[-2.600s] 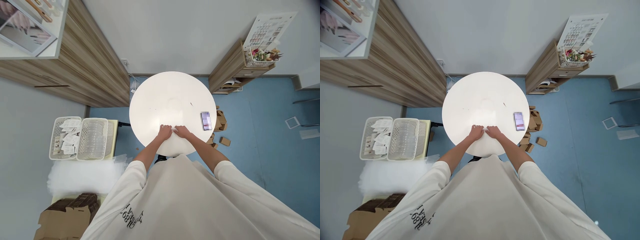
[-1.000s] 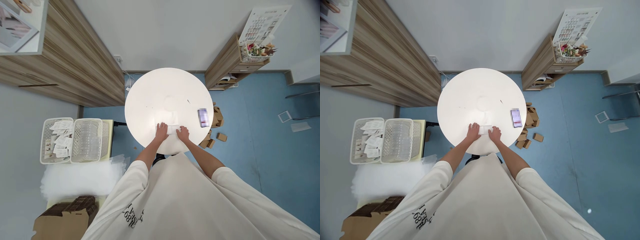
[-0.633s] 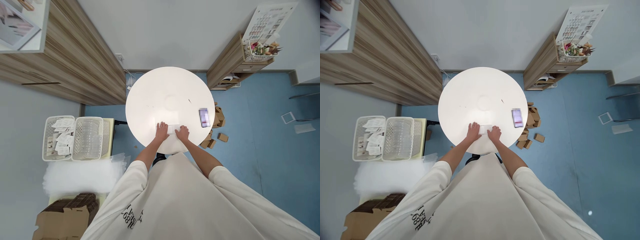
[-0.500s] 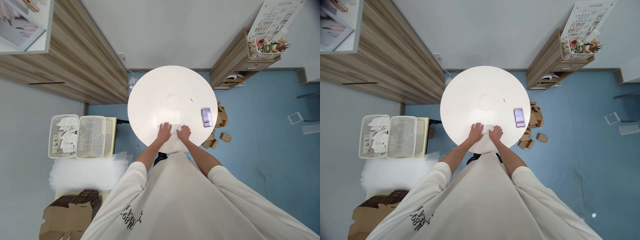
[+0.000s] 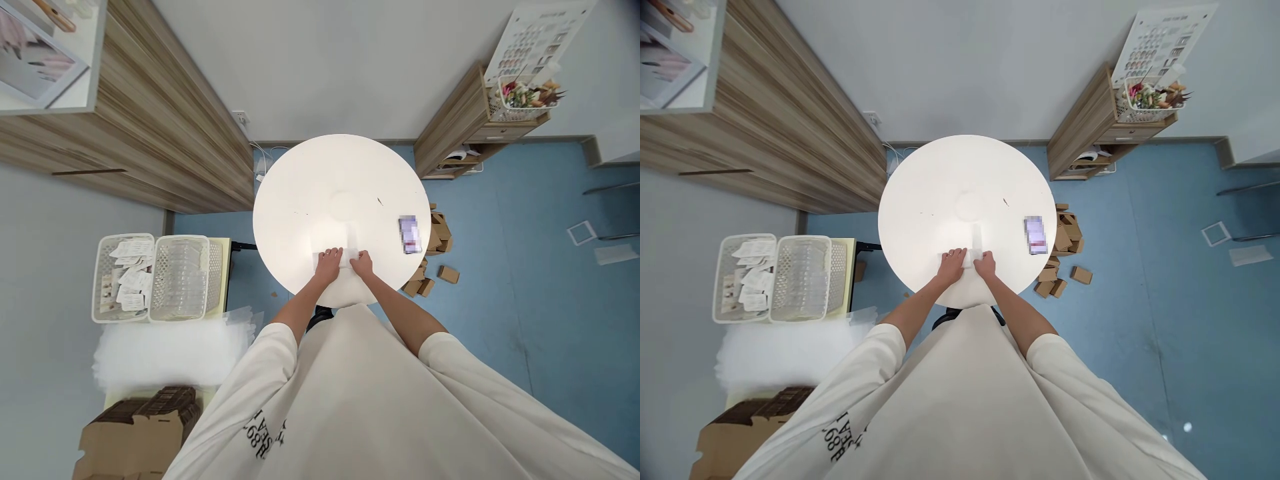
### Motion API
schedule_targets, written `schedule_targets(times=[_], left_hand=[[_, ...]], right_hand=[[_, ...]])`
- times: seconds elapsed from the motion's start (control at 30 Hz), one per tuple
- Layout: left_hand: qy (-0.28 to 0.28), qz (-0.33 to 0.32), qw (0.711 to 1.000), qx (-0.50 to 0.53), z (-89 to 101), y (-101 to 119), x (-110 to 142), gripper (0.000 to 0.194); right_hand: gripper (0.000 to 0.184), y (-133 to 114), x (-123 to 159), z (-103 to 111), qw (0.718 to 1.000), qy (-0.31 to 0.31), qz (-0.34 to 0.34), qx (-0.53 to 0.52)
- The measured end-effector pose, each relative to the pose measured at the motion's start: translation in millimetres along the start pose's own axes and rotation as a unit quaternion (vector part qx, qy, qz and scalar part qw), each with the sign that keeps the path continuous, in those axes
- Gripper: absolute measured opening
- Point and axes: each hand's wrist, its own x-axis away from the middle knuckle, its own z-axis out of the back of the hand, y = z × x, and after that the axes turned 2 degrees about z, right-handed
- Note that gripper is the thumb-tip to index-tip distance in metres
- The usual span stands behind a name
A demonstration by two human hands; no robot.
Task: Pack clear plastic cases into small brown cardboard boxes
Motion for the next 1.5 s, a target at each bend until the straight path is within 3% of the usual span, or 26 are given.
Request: schedule_targets(times=[0.17, 0.37, 0.53, 0.6, 0.73, 0.83, 0.93, 1.1, 1.3, 1.5], left_hand=[[0.019, 0.003, 0.999, 0.029, -2.6, -7.2, 5.8, 0.079], [0.045, 0.008, 0.996, 0.074, -6.5, -9.8, 8.4, 0.076], [0.065, 0.004, 0.992, 0.111, 1.7, -13.0, 23.6, 0.074], [0.086, 0.049, 0.988, 0.121, 4.8, -16.4, 33.1, 0.069], [0.106, 0.219, 0.958, 0.151, 2.0, -28.7, 45.6, 0.056], [0.057, 0.324, 0.925, 0.192, -4.6, -39.0, 42.5, 0.05], [0.011, 0.373, 0.896, 0.242, -8.0, -44.7, 31.6, 0.046], [0.011, 0.339, 0.902, 0.267, -7.8, -44.0, 16.8, 0.028], [0.0, 0.368, 0.862, 0.35, -5.6, -32.4, 12.4, 0.027], [-0.014, 0.299, 0.889, 0.347, -0.2, -8.2, 1.6, 0.025]], right_hand=[[0.041, -10.4, 6.9, -5.6, 0.996, -0.064, 0.065, 0.019], [0.05, -17.4, 17.9, -11.9, 0.981, -0.102, 0.15, 0.069], [0.052, -19.8, 21.8, -10.9, 0.954, -0.109, 0.23, 0.156], [0.055, -22.0, 21.7, -12.8, 0.945, -0.113, 0.235, 0.197], [0.06, -25.2, 20.1, -19.8, 0.94, -0.111, 0.214, 0.242], [0.061, -25.5, 18.0, -23.5, 0.939, -0.109, 0.208, 0.249], [0.06, -26.2, 16.8, -24.5, 0.939, -0.113, 0.203, 0.255], [0.062, -28.5, 18.6, -25.0, 0.941, -0.111, 0.195, 0.255], [0.062, -28.2, 18.3, -25.3, 0.94, -0.114, 0.193, 0.258], [0.058, -25.6, 15.2, -24.2, 0.93, -0.097, 0.21, 0.286]])
